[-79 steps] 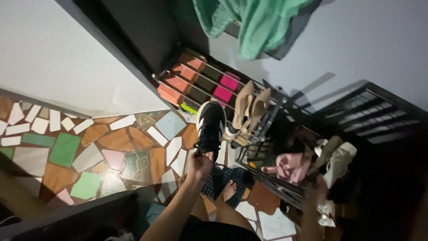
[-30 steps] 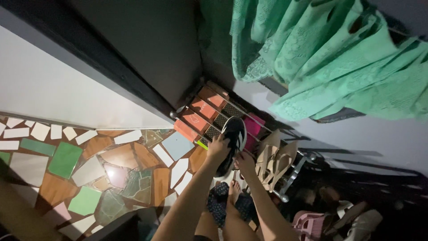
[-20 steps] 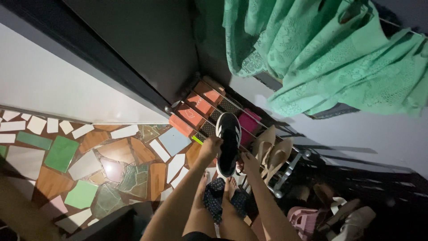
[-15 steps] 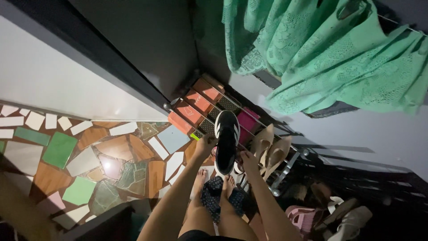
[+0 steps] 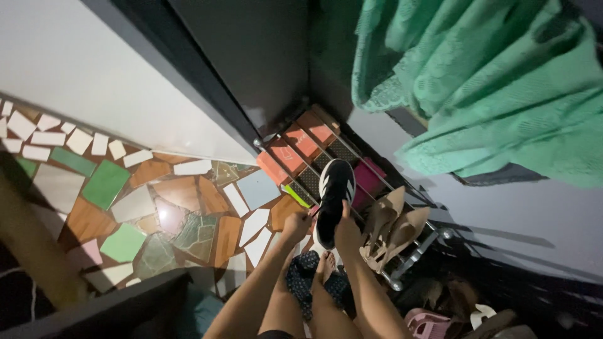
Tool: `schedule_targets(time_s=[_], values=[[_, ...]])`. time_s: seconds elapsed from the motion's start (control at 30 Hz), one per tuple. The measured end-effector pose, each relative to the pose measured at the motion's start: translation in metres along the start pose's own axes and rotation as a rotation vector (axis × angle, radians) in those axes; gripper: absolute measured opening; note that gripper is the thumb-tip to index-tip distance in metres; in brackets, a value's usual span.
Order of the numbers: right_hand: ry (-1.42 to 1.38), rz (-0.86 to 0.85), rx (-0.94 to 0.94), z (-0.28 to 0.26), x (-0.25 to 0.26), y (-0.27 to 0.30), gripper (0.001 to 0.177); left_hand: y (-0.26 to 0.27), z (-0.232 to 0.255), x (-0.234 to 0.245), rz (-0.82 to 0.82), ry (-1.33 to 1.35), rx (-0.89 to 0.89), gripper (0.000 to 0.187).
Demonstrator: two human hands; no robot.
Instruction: Cleaning shoes with a small pink brush and organizing them on a shoe rack.
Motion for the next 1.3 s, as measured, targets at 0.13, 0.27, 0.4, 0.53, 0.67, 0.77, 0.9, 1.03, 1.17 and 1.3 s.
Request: schedule_targets(time_s=[0.13,0.27,0.4,0.53,0.67,0.77,0.9,1.03,1.17,1.3], values=[[-0.107,0.252,0.185,0.004,-0.002,-0.013,0.072,0.017,-0.019,0.04,0.034,0.495,0.291,0.027],[-0.102,0.077,-0.04,-0.007,0.017,-0.003,0.07,0.031,-0.06,0.045,0.051,1.103,0.317,0.026],[-0.128,-0.049,0.074,0.003,0.009,-0.011,0.082,0.057,-0.012,0.087,0.046,1.134,0.478,0.025],[-0.754,0.327,0.248,0.1,0.018,-0.05,0.064,0.023,-0.024,0.057,-0.065,1.41,0.408,0.021],[-1.799,0.389,-0.416,0.232,-0.001,-0.079,0.036,-0.029,-0.107,0.024,0.138,1.908,0.541,0.019],[-1.482,0.4,-0.524,0.216,0.05,-0.044,0.02,-0.021,-0.119,0.029,0.045,1.911,0.722,0.018],[-1.51,0.396,-0.264,0.197,0.062,-0.041,0.043,-0.016,-0.113,0.045,0.139,1.819,0.582,0.02],[-1.656,0.374,-0.468,0.254,0.032,-0.075,0.024,-0.03,-0.123,0.06,0.112,1.843,0.606,0.02],[-1.596,0.455,-0.333,0.201,0.096,-0.052,0.023,-0.047,-0.095,0.086,0.033,1.769,0.312,0.024],[-1.674,0.387,-0.222,0.189,0.101,-0.054,0.022,0.006,-0.006,0.123,-0.028,1.277,0.256,0.025]])
Point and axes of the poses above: each hand's wrist, its own y-axis away from the middle knuckle, its own x-axis out of the back of the hand, z = x × y, the point moved 8 cm from there along -y, towards the middle knuckle, and after that the axes turned 9 degrees about -y, right-handed, at the moved point
